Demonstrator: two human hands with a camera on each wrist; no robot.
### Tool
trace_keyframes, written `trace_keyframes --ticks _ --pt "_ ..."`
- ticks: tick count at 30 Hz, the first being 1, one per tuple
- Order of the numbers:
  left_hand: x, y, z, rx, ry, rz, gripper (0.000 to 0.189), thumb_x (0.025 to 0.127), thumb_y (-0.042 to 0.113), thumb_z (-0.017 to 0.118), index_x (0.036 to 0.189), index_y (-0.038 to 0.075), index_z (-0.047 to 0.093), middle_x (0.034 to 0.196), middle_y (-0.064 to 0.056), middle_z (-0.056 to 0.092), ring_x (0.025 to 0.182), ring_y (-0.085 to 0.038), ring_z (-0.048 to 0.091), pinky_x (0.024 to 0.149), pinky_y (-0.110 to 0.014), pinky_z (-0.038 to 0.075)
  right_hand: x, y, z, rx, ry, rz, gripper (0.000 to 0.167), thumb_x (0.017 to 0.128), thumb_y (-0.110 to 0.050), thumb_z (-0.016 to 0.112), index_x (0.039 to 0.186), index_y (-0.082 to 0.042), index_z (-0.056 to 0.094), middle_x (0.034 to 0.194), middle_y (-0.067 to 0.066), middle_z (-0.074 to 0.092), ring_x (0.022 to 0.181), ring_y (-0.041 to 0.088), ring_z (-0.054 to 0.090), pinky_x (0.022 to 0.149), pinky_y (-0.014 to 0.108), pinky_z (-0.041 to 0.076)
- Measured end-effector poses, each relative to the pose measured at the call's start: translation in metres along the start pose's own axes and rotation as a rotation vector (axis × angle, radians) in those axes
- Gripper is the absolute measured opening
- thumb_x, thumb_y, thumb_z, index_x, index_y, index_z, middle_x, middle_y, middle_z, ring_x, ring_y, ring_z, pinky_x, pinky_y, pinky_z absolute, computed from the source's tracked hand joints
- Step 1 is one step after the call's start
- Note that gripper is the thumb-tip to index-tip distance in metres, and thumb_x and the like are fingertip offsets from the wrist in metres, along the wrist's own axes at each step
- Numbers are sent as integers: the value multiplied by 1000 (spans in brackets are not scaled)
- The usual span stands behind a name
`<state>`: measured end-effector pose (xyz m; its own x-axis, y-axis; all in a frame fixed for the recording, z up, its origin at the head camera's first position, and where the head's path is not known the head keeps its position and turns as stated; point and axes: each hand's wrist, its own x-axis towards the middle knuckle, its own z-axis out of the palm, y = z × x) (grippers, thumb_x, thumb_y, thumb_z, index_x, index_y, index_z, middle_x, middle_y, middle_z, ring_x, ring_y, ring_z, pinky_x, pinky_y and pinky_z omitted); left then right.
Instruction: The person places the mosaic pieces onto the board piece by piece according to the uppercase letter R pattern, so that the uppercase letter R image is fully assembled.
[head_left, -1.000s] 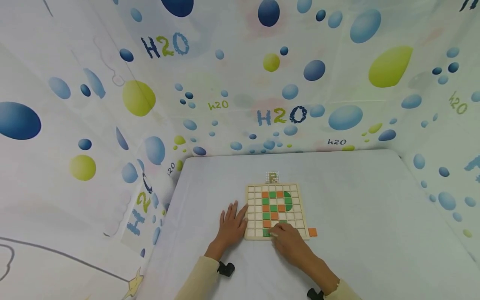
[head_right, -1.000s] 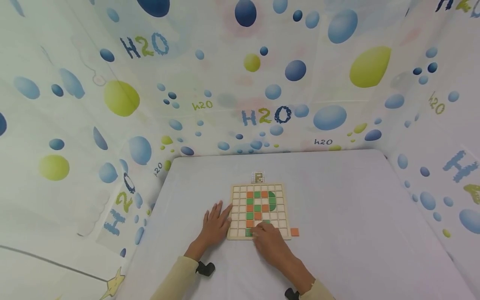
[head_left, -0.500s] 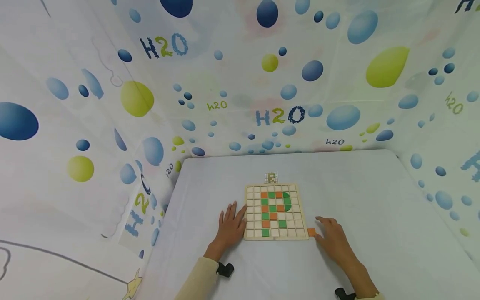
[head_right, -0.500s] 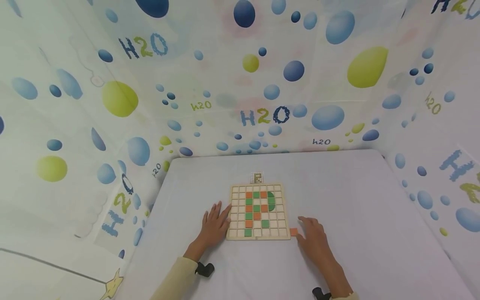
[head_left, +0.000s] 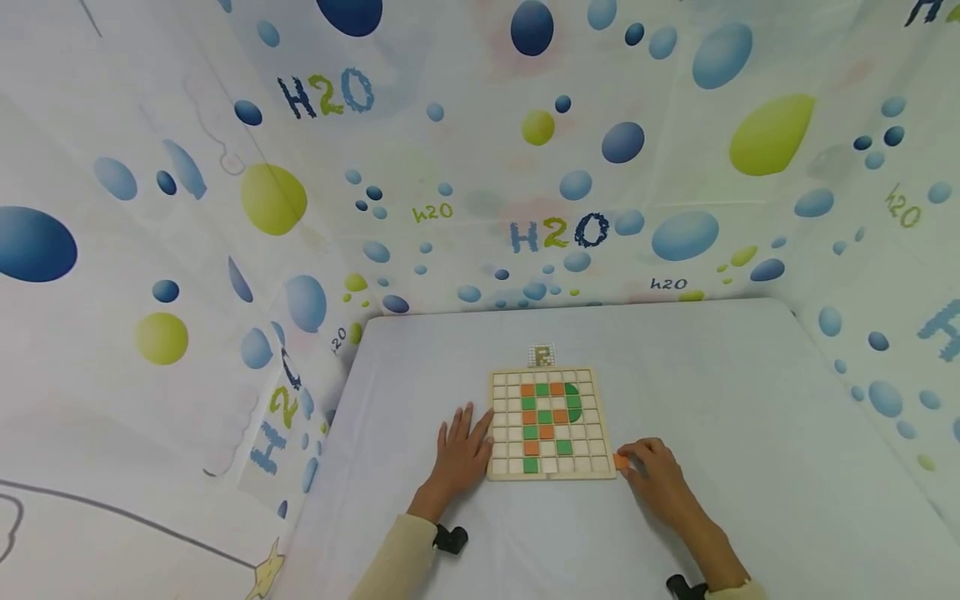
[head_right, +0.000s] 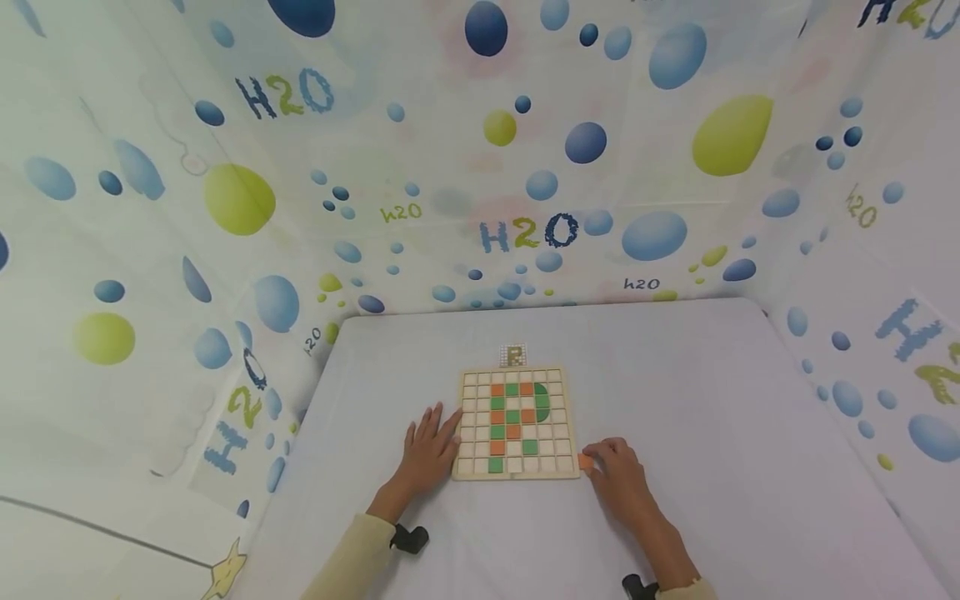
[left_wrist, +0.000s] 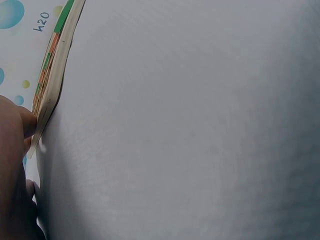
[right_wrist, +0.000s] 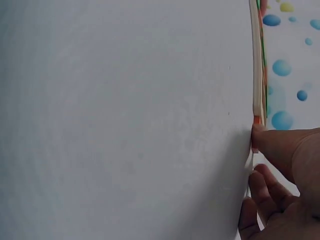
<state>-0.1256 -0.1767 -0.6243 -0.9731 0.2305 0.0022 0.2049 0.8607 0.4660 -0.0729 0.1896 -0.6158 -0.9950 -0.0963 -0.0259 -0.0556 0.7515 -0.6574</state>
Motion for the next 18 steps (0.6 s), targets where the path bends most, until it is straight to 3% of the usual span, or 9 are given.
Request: trace_keyframes --ticks 6,18 --pt "1 -4 4 -1 29 14 53 111 34 42 162 20 43 173 -21 26 159 -46 21 123 -72 13 2 -5 1 12 -19 -16 28 95 -5 76 123 -5 71 127 15 62 125 41 57 102 61 46" --pt "0 2 -4 8 -19 -14 54 112 33 41 164 20 41 174 -19 23 161 -44 18 124 -70 12 3 -9 -8 19 -45 7 23 100 -9 72 121 -3 71 118 15 62 119 36 60 102 57 51"
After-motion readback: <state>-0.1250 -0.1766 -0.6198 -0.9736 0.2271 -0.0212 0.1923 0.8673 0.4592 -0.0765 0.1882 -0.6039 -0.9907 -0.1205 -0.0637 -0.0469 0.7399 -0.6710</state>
